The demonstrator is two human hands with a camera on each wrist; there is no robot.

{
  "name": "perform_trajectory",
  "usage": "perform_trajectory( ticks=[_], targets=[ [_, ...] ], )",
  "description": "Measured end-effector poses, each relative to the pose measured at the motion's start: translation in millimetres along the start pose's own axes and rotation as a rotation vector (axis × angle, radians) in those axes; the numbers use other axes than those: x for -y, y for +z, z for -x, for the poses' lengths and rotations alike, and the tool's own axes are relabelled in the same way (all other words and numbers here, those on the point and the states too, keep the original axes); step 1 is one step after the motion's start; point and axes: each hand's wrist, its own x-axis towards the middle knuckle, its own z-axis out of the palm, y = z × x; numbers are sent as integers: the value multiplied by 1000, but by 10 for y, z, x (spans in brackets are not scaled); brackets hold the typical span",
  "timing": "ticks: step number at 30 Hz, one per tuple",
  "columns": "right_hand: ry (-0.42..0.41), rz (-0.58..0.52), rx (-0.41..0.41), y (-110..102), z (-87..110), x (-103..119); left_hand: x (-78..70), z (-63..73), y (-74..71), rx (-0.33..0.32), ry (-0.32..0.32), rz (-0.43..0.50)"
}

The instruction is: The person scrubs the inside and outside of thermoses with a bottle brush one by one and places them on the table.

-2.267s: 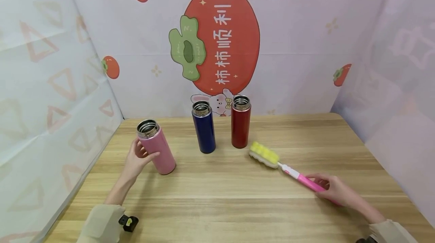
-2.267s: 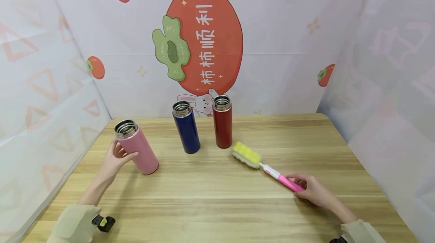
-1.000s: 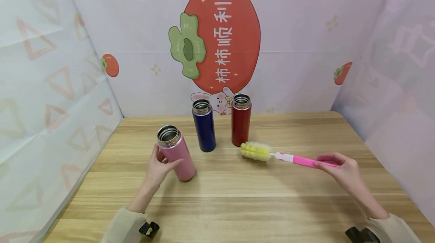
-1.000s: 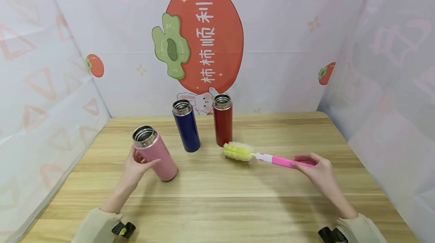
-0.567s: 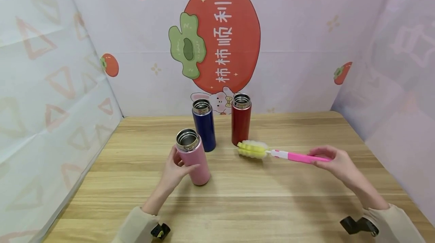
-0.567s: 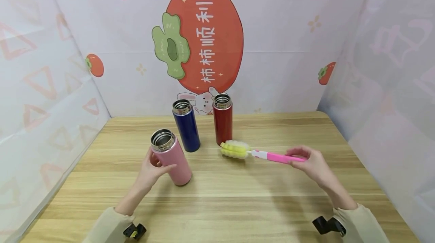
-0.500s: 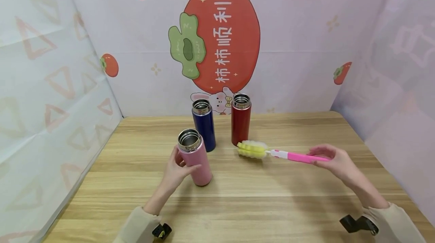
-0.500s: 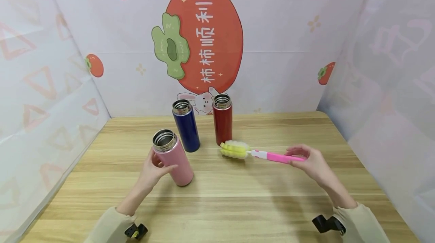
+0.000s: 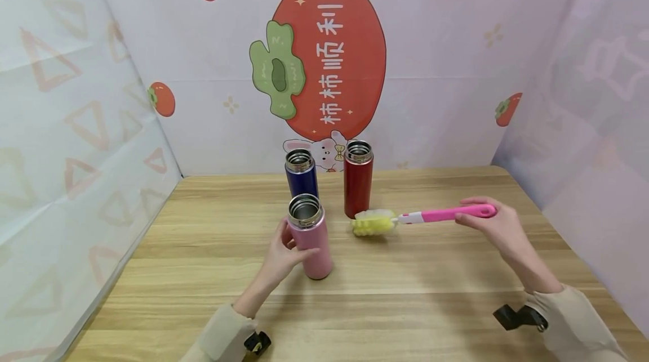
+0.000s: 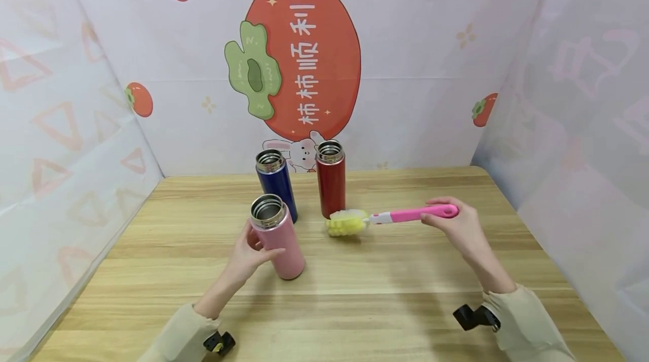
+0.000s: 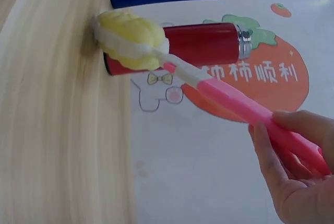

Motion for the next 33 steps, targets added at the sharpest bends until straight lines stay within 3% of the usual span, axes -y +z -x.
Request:
perform_trajectory(
  ticks=[3, 7, 10, 12, 17, 20, 22, 25, 26, 29, 33],
  targets=[
    [-7, -158, -39, 83, -52, 78, -11, -9, 75, 26, 12, -4],
    [-55, -479, -40, 205, -118, 213, -10, -15, 161, 54, 20, -16],
    [-92, -621, -31, 312, -232, 181, 5, -18, 211, 70, 30, -33],
    [-127, -708, -11, 400, -407, -45, 15, -22, 239, 83, 41, -34],
    [-288, -872, 38, 688, -1080, -1044, 21, -31, 305, 116, 51, -31],
    [-364, -891, 53, 771, -1159, -1099, 18, -38, 344, 133, 43, -33],
    [-401, -901, 75, 788, -1064, -882, 18, -45, 371, 142, 33, -33],
    [-403, -857, 87, 745, -749, -284, 15, -63, 405, 159, 23, -30],
    [-423, -825, 83, 761, -709, -189, 15, -68, 414, 161, 17, -26],
    [-385, -747, 62, 699, -436, 320, -15, -76, 430, 175, 10, -8],
    [-375, -721, 36, 672, -364, 483, -175, -37, 431, 205, 14, -31]
  ],
)
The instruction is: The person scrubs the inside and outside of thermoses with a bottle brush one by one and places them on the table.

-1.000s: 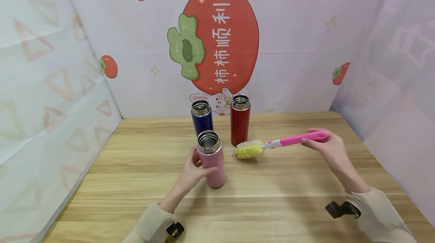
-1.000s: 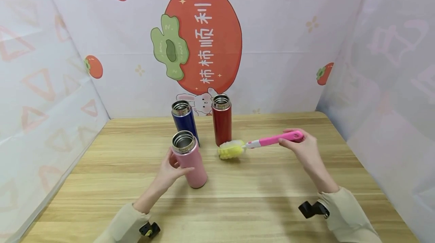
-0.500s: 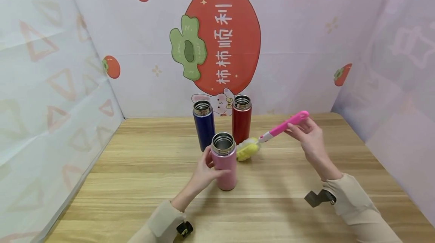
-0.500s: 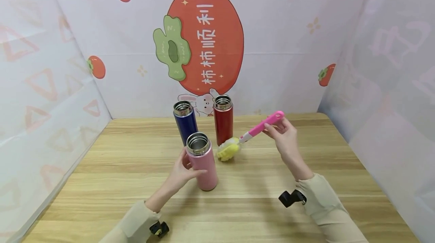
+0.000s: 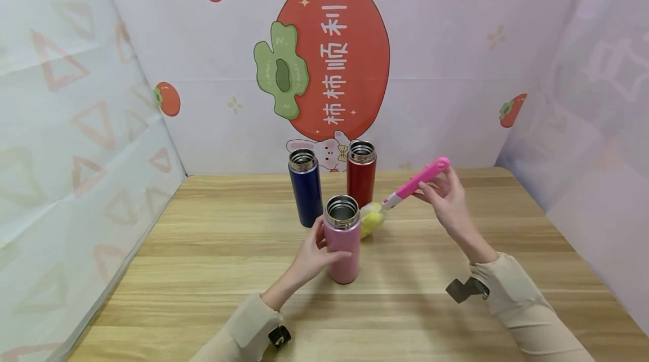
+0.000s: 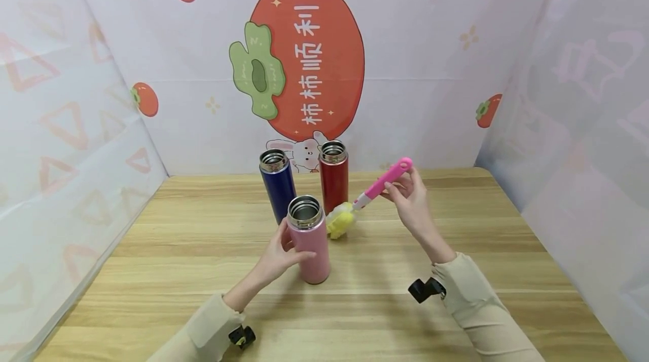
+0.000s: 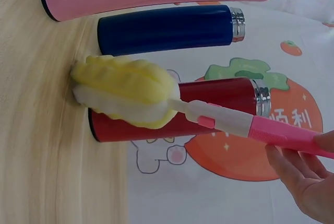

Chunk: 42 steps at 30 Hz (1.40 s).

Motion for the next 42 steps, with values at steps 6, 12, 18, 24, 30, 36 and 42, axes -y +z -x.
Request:
perform_trajectory(
  ticks=[6, 12, 18, 24, 30, 36, 42],
  targets=[
    [-26, -61, -91, -51, -73, 46, -111, 31, -9, 38, 18, -71],
    [-43, -125, -136, -102, -188, 262, -100, 30, -20, 54, 26, -95],
    [-67, -150, -193, -155, -277, 471, -99, 27, -23, 61, 22, -116],
    [-90, -244, -236, -193, -359, 664, -85, 26, -30, 68, 8, -127],
    [-111, -373, -264, -198, -434, 820, -67, 23, -31, 68, 26, -127],
    [-141, -512, -293, -174, -522, 965, -75, 23, -29, 73, 23, -124],
    [-116, -606, -290, -143, -577, 1071, -77, 23, -34, 75, 29, -125]
  ],
)
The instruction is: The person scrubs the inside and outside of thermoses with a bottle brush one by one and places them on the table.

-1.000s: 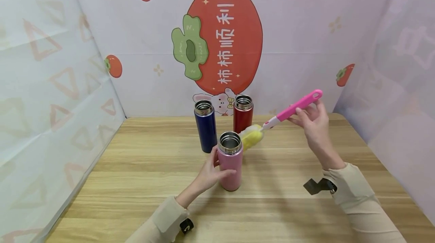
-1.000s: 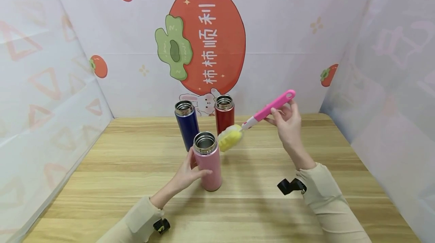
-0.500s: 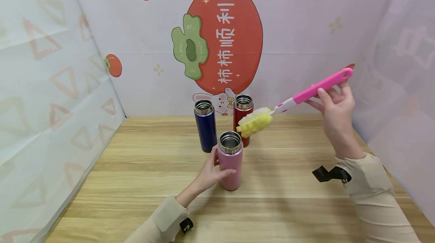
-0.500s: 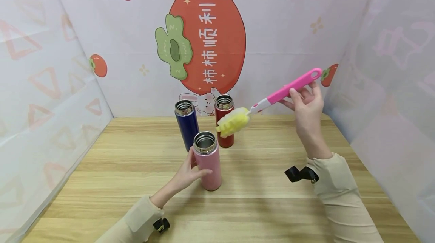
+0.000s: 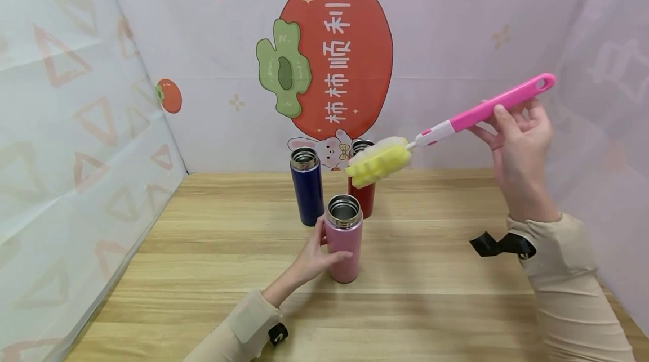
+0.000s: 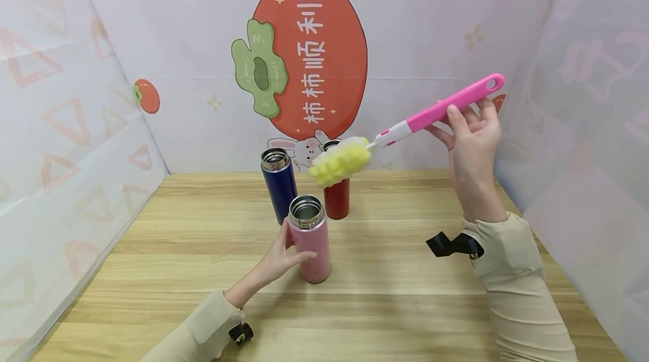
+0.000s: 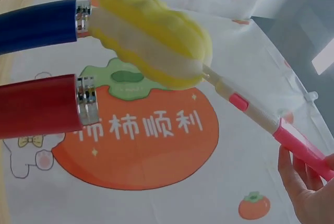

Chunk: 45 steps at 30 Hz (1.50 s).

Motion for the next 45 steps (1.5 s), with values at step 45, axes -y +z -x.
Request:
perform_trajectory(
  ticks=[45],
  targets=[
    [-13, 979, 720, 1383, -36, -256, 43, -27, -15, 24, -8, -13]
  ],
)
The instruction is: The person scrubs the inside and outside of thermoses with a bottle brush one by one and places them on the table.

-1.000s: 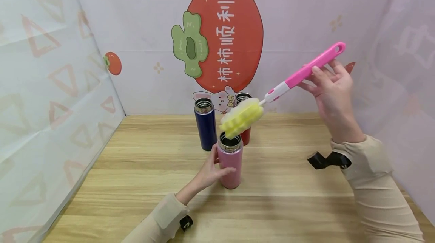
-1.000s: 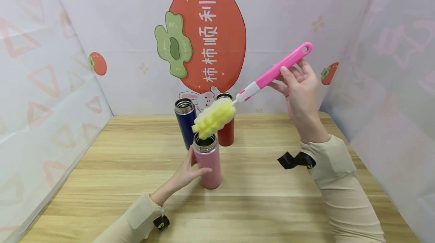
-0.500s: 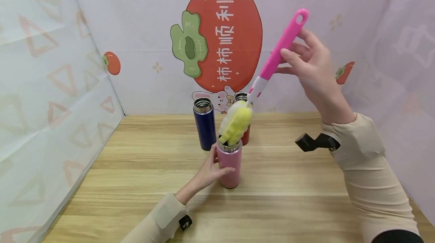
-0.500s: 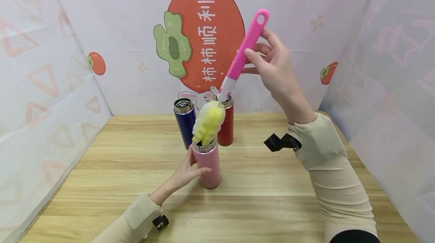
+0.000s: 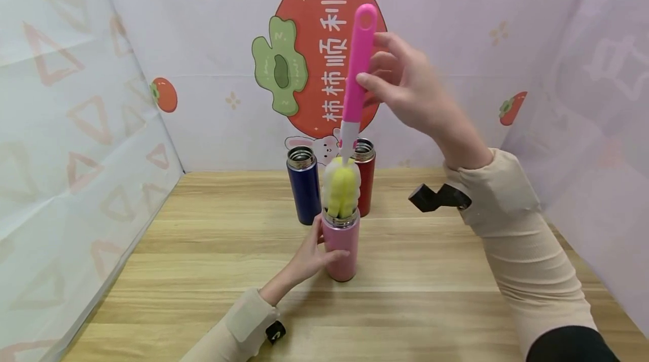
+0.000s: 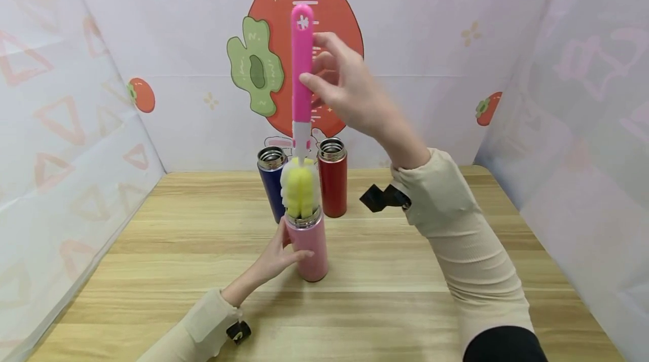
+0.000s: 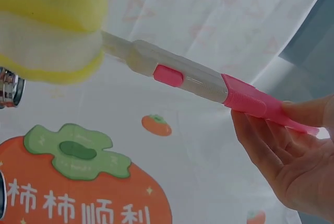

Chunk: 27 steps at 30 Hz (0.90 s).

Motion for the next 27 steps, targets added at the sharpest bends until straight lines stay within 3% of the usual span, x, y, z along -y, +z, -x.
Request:
perform_trajectory(
  ticks=[7, 14, 27],
  targets=[
    [-38, 74, 68, 128, -26, 52, -17, 12, -3, -4, 3, -1],
    [-24, 105, 122, 175, 16, -30, -4, 4, -6, 10, -15, -3],
    [-37, 148, 131, 276, 161, -232, -17, 9, 2, 8, -31, -6]
  ],
)
